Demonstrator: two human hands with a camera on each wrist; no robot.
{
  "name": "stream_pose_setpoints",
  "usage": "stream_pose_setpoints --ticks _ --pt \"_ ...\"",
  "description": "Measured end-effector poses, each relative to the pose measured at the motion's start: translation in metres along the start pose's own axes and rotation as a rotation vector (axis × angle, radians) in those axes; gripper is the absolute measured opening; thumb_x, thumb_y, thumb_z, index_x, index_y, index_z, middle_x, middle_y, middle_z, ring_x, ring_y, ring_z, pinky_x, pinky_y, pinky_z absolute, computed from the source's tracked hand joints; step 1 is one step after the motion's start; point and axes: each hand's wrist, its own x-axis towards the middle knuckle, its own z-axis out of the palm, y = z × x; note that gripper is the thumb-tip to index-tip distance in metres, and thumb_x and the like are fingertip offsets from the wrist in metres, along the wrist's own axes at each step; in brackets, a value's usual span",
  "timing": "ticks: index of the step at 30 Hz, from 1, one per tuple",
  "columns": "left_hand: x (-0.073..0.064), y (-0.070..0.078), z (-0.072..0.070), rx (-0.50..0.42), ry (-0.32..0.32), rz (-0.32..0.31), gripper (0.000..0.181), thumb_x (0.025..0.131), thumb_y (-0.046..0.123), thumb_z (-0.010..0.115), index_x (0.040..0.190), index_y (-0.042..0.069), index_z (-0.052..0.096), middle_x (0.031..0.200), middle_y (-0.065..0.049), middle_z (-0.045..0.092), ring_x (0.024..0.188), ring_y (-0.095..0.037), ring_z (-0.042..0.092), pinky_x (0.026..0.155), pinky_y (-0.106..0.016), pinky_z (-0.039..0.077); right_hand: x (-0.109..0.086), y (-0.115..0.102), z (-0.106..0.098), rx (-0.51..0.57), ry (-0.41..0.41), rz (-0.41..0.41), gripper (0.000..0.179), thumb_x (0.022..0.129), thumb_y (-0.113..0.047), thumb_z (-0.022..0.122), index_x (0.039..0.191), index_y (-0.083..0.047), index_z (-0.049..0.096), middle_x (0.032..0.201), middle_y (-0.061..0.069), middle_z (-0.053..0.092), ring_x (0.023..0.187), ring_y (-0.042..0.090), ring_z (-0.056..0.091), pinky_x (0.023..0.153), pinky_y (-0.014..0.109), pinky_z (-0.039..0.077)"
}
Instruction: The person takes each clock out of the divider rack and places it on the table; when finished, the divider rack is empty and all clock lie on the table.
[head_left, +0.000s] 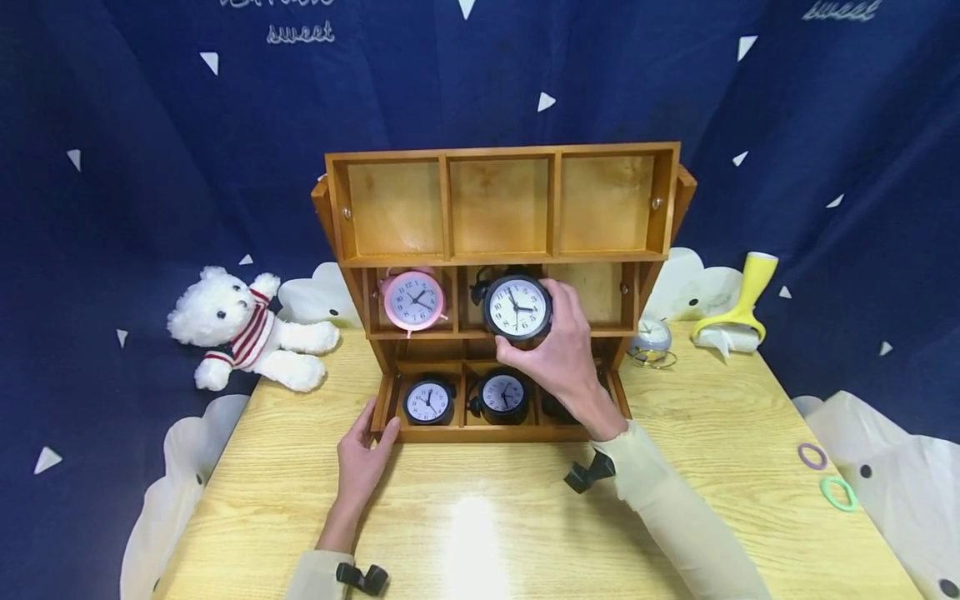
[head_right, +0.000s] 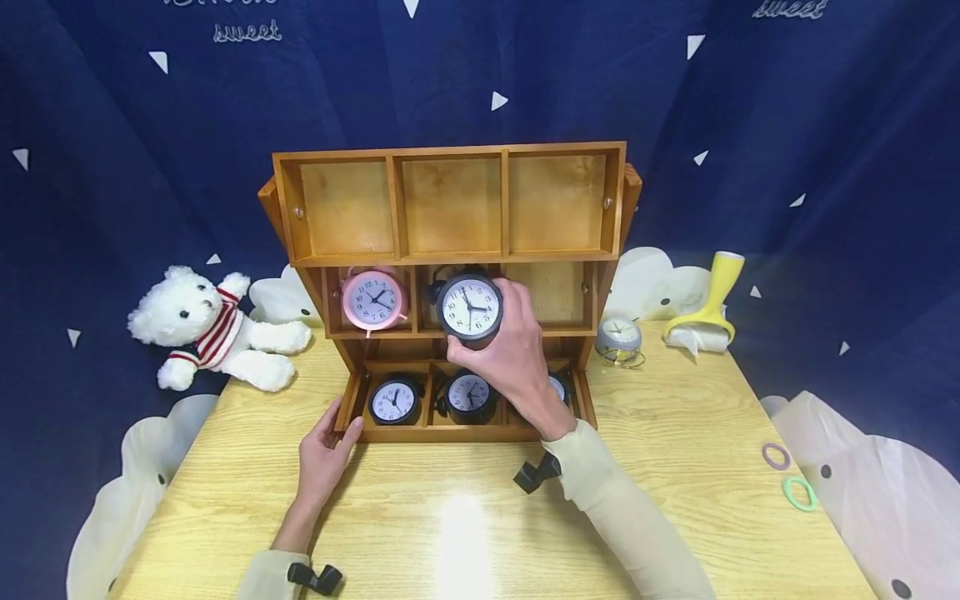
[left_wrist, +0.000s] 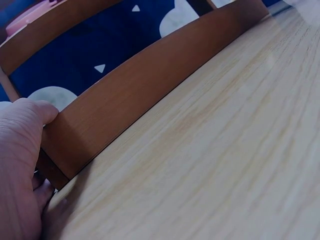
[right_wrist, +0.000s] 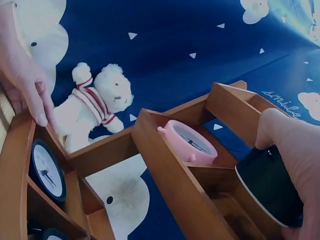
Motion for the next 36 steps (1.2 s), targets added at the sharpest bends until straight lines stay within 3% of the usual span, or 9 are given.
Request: stream_pose_setpoints --ticks 7,17,25,29,33,36 --pt "0.000 0.000 0.001 0.004 -0.001 0.011 0.061 0.096 0.005 0.075 0.149 -0.012 0.048 0.148 -0.033 0.051 0.134 -0.044 0.055 0.110 -0.041 0.044 -0.012 0.000 -0.020 0.045 0.043 -0.029 0.085 0.066 -0.038 0.088 0.135 0.000 0.058 0.130 0.017 0.061 0.116 0.028 0.060 0.095 0.043 0.058" --pt "0.000 0.001 0.001 0.006 0.002 0.020 0.060 0.096 0.004 0.075 0.148 -0.012 0.048 0.147 -0.033 0.052 0.133 -0.043 0.055 0.109 -0.037 0.045 -0.034 0.006 -0.059 0.003 0.084 0.014 0.086 0.060 -0.038 0.091 0.132 0.001 0.064 0.125 0.017 0.066 0.114 0.028 0.062 0.096 0.018 0.049" --pt "0.001 -0.002 0.000 0.007 0.005 0.009 0.060 0.096 0.004 0.075 0.148 -0.012 0.048 0.148 -0.033 0.051 0.134 -0.044 0.054 0.110 -0.042 0.043 -0.056 0.023 -0.097 -0.018 0.098 0.097 0.086 0.057 -0.021 0.095 0.134 0.002 0.064 0.119 0.019 0.067 0.096 0.014 0.058 0.074 0.005 0.048" --pt "0.006 -0.020 0.002 0.000 0.017 -0.001 0.062 0.096 0.004 0.074 0.150 -0.010 0.047 0.149 -0.031 0.051 0.134 -0.043 0.054 0.109 -0.029 0.046 -0.065 0.036 -0.117 -0.057 0.128 0.137 0.085 0.056 -0.014 0.095 0.132 0.005 0.064 0.118 0.021 0.066 0.095 0.006 0.055 0.073 0.003 0.046" --pt "0.009 -0.037 0.003 0.002 0.029 0.005 0.062 0.097 0.008 0.076 0.152 -0.004 0.049 0.148 -0.027 0.055 0.131 -0.039 0.058 0.100 -0.012 0.049 -0.072 0.050 -0.138 -0.103 0.173 0.171 0.083 0.055 -0.011 0.093 0.130 0.009 0.064 0.115 0.022 0.066 0.094 -0.001 0.053 0.073 0.000 0.045" --pt "0.010 -0.041 0.002 -0.002 0.034 0.023 0.061 0.096 0.010 0.077 0.151 -0.002 0.051 0.147 -0.026 0.057 0.130 -0.038 0.059 0.096 -0.009 0.049 -0.076 0.061 -0.152 -0.122 0.201 0.205 0.082 0.056 -0.008 0.092 0.130 0.009 0.063 0.112 0.010 0.066 0.093 -0.004 0.054 0.074 -0.001 0.044"
